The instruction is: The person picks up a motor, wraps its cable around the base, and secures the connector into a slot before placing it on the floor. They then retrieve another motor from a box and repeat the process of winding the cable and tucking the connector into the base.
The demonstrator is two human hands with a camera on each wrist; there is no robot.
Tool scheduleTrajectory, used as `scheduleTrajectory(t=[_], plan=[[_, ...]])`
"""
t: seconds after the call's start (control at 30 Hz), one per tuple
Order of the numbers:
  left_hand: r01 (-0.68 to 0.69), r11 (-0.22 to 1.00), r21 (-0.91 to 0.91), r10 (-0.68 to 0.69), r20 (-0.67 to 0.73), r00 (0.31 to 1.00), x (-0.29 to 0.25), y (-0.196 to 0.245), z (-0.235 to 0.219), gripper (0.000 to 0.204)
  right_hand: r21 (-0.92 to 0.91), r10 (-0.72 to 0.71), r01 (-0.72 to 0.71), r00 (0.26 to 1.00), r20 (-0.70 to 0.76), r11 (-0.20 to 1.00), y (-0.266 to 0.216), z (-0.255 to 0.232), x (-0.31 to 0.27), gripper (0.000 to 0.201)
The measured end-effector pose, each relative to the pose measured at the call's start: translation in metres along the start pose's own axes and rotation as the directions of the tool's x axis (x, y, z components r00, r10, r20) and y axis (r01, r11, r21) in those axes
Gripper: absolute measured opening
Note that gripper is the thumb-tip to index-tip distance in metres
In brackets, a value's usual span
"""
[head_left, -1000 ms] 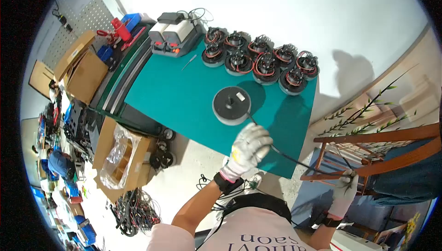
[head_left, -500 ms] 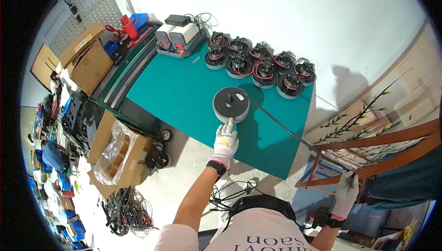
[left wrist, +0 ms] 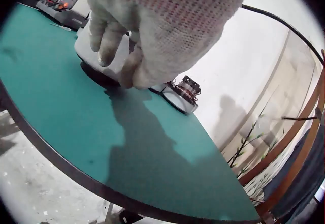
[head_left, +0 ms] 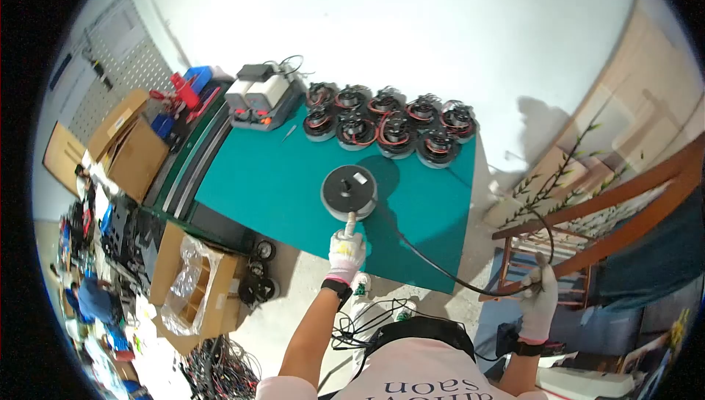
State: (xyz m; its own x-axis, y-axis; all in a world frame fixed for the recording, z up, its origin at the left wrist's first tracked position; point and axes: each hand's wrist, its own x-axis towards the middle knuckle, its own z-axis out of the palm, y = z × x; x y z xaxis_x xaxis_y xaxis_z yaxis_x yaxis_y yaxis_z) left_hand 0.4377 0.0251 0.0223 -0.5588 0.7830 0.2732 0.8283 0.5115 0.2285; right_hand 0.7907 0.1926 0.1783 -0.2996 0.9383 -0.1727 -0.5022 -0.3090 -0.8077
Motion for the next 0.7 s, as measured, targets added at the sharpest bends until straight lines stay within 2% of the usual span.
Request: scheduleTrajectory(t=[0.03,0.07,0.1,0.2,0.4,0.5,0.57,0.63,0.7], plan=[[0.057,0.997,-0.045,-0.053,0.082,0.995,0.002,-0.001,-0.001,0.009,-0.068,-0.001,0.0,1.0,-0.009,0.998,0.0,0.004,-0.002,0.038],[0.036,0.999,-0.032,-0.033,0.095,0.995,0.003,0.001,-0.008,0.01,-0.022,0.004,-0.003,0.999,0.042,1.0,0.003,0.005,-0.001,0.038],[0.013,1.0,-0.023,-0.011,0.106,0.994,0.005,0.003,-0.016,0.01,-0.02,0.007,-0.007,1.0,0.004,1.0,0.004,0.008,-0.003,0.026],[0.011,0.999,-0.044,-0.005,0.128,0.992,0.006,0.003,-0.018,0.011,-0.09,-0.008,0.013,0.998,0.055,0.996,0.006,0.01,-0.004,0.024],[-0.045,0.998,0.039,0.043,0.065,0.997,0.003,-0.002,-0.008,0.009,-0.09,0.006,0.005,0.993,0.122,0.996,0.008,0.008,-0.004,0.027],[-0.045,0.999,0.021,0.043,0.089,0.995,0.005,-0.006,-0.007,0.009,-0.065,0.018,-0.01,0.992,0.125,0.998,0.012,0.006,-0.002,0.029],[-0.074,0.997,-0.01,0.075,0.048,0.996,0.005,-0.006,-0.009,0.01,-0.07,-0.014,0.011,0.999,-0.033,0.997,0.017,0.005,0.0,0.032],[-0.074,0.997,0.004,0.074,0.039,0.997,0.007,-0.002,-0.013,0.011,-0.14,-0.038,0.027,0.996,-0.076,0.99,0.02,-0.013,0.013,0.032],[-0.032,0.999,-0.015,0.034,0.082,0.996,0.011,0.002,-0.022,0.011,-0.019,-0.027,0.023,0.968,-0.25,1.0,0.025,-0.019,0.025,0.03]])
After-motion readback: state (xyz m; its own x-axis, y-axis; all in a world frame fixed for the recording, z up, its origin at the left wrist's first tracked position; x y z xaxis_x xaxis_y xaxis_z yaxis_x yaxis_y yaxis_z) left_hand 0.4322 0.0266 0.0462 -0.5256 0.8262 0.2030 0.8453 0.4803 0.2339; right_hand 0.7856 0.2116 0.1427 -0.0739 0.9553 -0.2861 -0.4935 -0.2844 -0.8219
